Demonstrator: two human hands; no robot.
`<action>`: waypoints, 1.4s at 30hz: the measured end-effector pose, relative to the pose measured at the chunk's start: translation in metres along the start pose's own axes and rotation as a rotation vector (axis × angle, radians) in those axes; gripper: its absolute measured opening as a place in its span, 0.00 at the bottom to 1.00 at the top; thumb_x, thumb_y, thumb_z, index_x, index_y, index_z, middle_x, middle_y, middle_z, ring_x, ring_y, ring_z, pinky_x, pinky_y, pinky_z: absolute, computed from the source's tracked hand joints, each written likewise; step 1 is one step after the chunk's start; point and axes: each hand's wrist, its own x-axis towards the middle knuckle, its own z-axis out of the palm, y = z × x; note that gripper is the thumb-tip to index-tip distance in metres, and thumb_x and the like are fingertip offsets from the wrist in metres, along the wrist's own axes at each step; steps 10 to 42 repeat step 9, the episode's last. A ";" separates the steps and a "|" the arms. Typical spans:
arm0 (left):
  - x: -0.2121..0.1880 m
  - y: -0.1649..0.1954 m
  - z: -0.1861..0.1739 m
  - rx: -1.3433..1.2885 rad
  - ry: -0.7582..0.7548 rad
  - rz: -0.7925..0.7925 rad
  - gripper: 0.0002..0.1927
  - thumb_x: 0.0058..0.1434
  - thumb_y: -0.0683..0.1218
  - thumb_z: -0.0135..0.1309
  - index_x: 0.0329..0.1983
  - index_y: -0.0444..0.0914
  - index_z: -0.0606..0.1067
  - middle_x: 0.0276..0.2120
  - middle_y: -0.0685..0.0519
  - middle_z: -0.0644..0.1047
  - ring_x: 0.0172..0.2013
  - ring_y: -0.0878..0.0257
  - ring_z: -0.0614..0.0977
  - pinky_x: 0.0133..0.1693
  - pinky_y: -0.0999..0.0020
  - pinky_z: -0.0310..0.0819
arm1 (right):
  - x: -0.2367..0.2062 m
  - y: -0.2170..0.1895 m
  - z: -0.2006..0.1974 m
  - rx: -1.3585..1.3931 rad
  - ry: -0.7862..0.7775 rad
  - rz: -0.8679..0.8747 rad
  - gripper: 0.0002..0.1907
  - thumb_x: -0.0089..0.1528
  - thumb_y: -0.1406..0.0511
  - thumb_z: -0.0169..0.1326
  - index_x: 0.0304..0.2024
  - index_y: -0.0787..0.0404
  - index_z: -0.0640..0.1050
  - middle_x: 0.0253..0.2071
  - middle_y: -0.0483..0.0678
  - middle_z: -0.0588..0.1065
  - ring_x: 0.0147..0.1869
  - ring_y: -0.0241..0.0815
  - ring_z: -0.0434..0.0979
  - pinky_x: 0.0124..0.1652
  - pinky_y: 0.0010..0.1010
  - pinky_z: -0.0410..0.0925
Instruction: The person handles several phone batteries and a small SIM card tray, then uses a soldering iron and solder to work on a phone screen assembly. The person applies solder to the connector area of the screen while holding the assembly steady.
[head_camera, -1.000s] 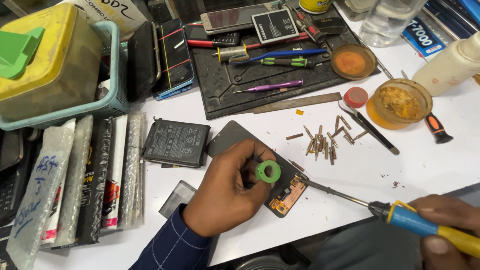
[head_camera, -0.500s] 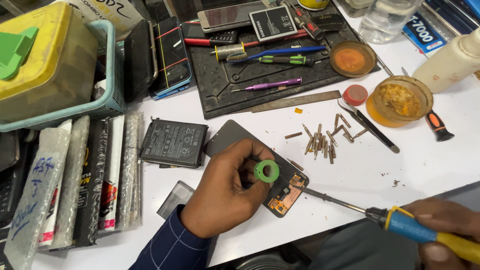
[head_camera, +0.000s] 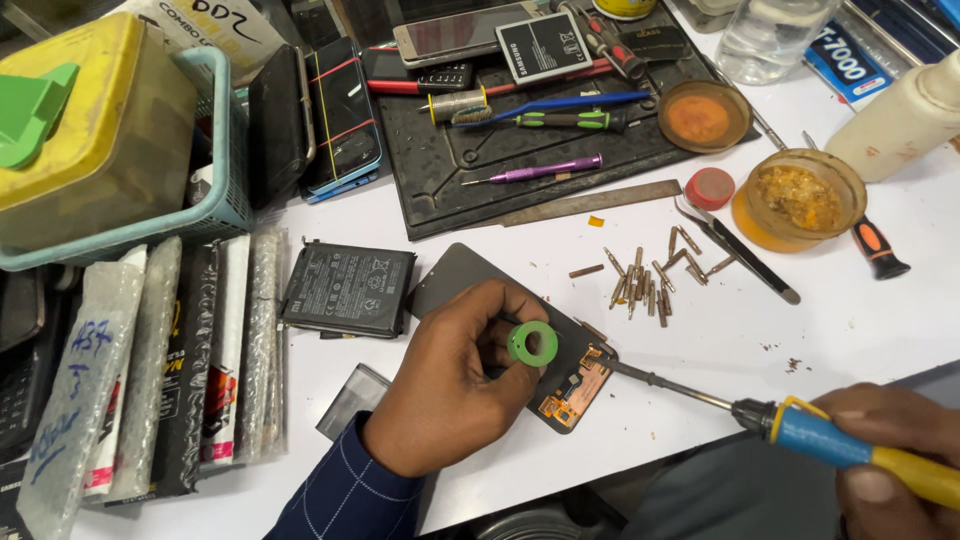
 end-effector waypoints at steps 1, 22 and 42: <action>0.000 0.000 0.000 0.005 0.002 0.000 0.12 0.52 0.32 0.55 0.41 0.33 0.75 0.34 0.56 0.76 0.30 0.74 0.74 0.31 0.78 0.70 | -0.004 -0.007 0.004 0.036 0.036 0.045 0.13 0.68 0.61 0.53 0.51 0.61 0.73 0.44 0.58 0.80 0.35 0.37 0.79 0.40 0.30 0.73; 0.000 -0.001 0.001 0.002 0.006 -0.003 0.12 0.53 0.33 0.55 0.41 0.33 0.74 0.34 0.54 0.76 0.32 0.73 0.76 0.33 0.78 0.72 | 0.011 -0.028 0.009 -0.013 0.015 -0.039 0.12 0.68 0.62 0.51 0.51 0.62 0.72 0.44 0.58 0.78 0.43 0.37 0.81 0.49 0.28 0.74; 0.000 -0.001 0.001 0.002 0.006 -0.003 0.12 0.53 0.33 0.55 0.41 0.33 0.74 0.34 0.54 0.76 0.32 0.73 0.76 0.33 0.78 0.72 | 0.011 -0.028 0.009 -0.013 0.015 -0.039 0.12 0.68 0.62 0.51 0.51 0.62 0.72 0.44 0.58 0.78 0.43 0.37 0.81 0.49 0.28 0.74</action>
